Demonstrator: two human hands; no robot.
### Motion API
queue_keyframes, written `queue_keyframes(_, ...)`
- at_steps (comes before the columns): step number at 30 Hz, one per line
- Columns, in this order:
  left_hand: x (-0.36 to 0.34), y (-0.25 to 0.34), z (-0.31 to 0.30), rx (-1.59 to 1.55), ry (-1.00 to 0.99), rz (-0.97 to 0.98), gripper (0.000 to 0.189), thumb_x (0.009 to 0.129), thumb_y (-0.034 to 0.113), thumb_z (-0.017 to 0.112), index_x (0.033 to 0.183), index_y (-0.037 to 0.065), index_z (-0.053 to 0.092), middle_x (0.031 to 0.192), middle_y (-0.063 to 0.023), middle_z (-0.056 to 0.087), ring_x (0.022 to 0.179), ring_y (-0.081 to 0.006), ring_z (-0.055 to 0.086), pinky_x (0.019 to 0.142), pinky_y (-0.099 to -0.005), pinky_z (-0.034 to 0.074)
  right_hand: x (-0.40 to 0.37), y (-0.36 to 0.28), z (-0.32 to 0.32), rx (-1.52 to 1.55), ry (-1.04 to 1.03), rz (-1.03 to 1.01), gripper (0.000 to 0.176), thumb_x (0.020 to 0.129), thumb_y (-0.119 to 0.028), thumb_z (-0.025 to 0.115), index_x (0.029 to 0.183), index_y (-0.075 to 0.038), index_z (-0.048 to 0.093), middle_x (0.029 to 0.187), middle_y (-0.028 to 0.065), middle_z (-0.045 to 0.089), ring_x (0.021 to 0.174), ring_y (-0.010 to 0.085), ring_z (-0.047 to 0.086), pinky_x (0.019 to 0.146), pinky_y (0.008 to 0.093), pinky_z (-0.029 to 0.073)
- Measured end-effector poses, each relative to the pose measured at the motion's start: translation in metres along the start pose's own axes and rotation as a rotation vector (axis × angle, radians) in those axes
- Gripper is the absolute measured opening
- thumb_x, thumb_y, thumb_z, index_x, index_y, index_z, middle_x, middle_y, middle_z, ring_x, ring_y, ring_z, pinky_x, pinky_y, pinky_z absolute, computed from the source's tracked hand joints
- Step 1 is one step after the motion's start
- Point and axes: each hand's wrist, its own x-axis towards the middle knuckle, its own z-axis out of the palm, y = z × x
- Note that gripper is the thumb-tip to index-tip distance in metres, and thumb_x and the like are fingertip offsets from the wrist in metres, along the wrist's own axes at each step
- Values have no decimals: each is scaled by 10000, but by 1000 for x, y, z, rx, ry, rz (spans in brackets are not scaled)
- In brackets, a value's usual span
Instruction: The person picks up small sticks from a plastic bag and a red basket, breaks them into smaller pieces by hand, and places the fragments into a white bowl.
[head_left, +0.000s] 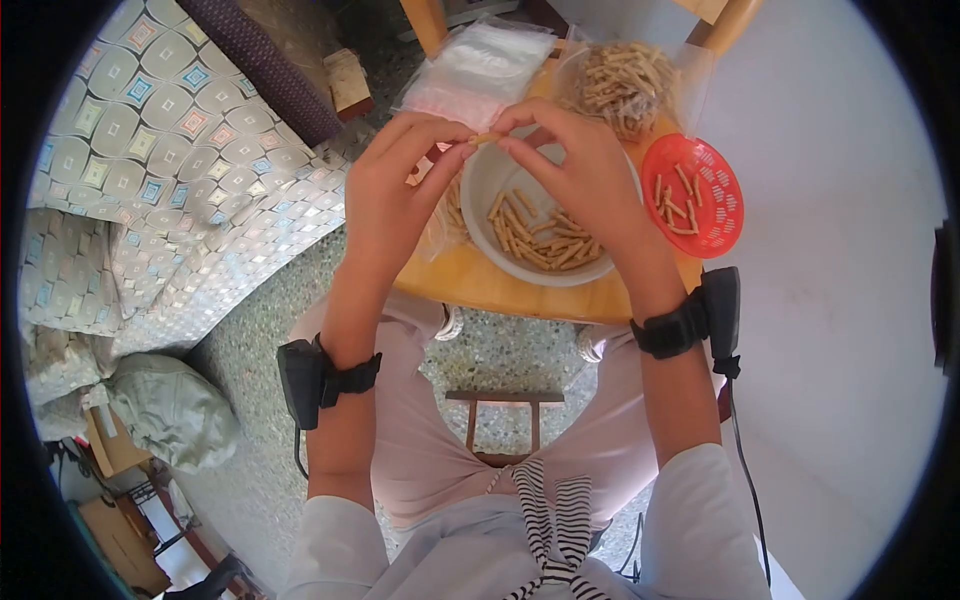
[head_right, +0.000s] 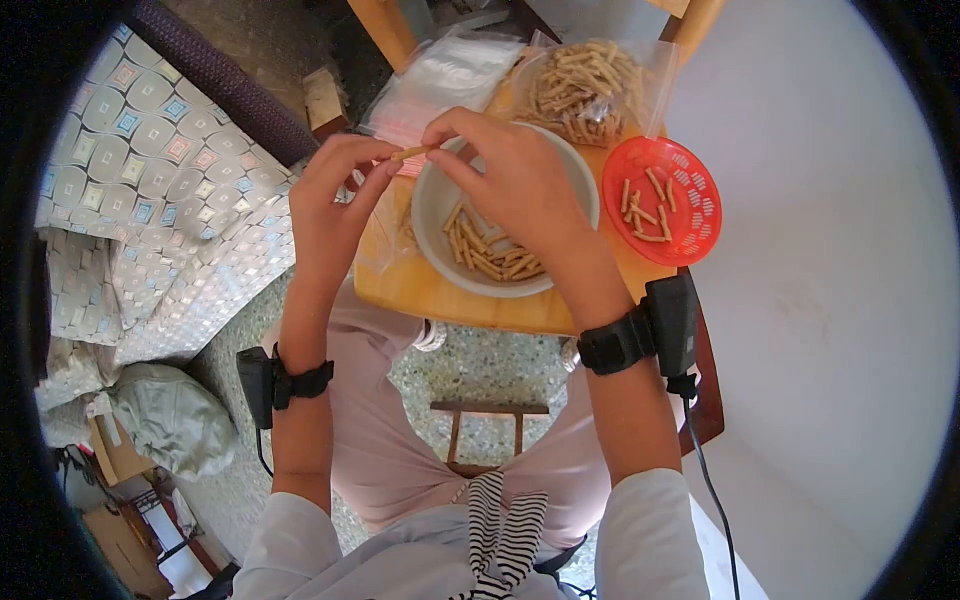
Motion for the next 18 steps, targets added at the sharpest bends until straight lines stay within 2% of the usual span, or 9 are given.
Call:
queue_keyframes(2,1,5,0,4,-17,-8,198,855,100,751,1051,96,726,972,-35,684,753,-166,648,659,-284,506,0,0,-1,-6,12,0,186,903,-204,675,1059,-105,652,923,83,717,811,248,717,705,364,537)
queue_keyframes(4,1,8,2,8,-32,-18,197,854,94,752,1050,103,732,977,-30,682,752,-163,648,664,-283,510,1,-2,-1,11,-64,20,187,899,-193,677,1060,-99,658,929,94,717,799,264,708,709,373,534)
queue_keyframes(6,1,8,5,-56,-20,41,187,850,66,761,1035,70,739,974,-30,679,774,-112,613,634,-241,461,0,-2,1,-1,-63,20,197,896,-194,679,1068,-100,660,933,95,718,794,266,704,711,376,533)
queue_keyframes(9,-3,8,6,-56,-63,0,200,856,82,749,1054,110,742,990,-32,679,759,-160,646,685,-285,526,0,4,5,-6,-63,-7,221,890,-190,685,1092,-105,664,937,101,718,792,267,702,712,381,531)
queue_keyframes(14,-1,11,8,-69,-30,27,184,872,101,741,1055,94,741,975,-36,680,761,-163,645,673,-281,524,-2,3,5,36,-134,23,269,883,-176,696,1144,-113,669,948,101,714,796,249,695,706,372,529)
queue_keyframes(16,0,11,5,-73,-19,10,180,878,109,737,1056,87,739,969,-38,681,761,-166,645,668,-281,522,-1,3,5,11,-35,-23,257,886,-175,702,1132,-102,685,958,89,707,786,230,682,699,344,527)
queue_keyframes(18,0,12,3,-46,4,-23,175,900,112,722,1070,76,742,967,-45,706,767,-118,626,630,-238,464,1,5,-1,18,-25,-31,238,888,-172,704,1113,-96,695,961,81,705,772,219,672,693,331,524)
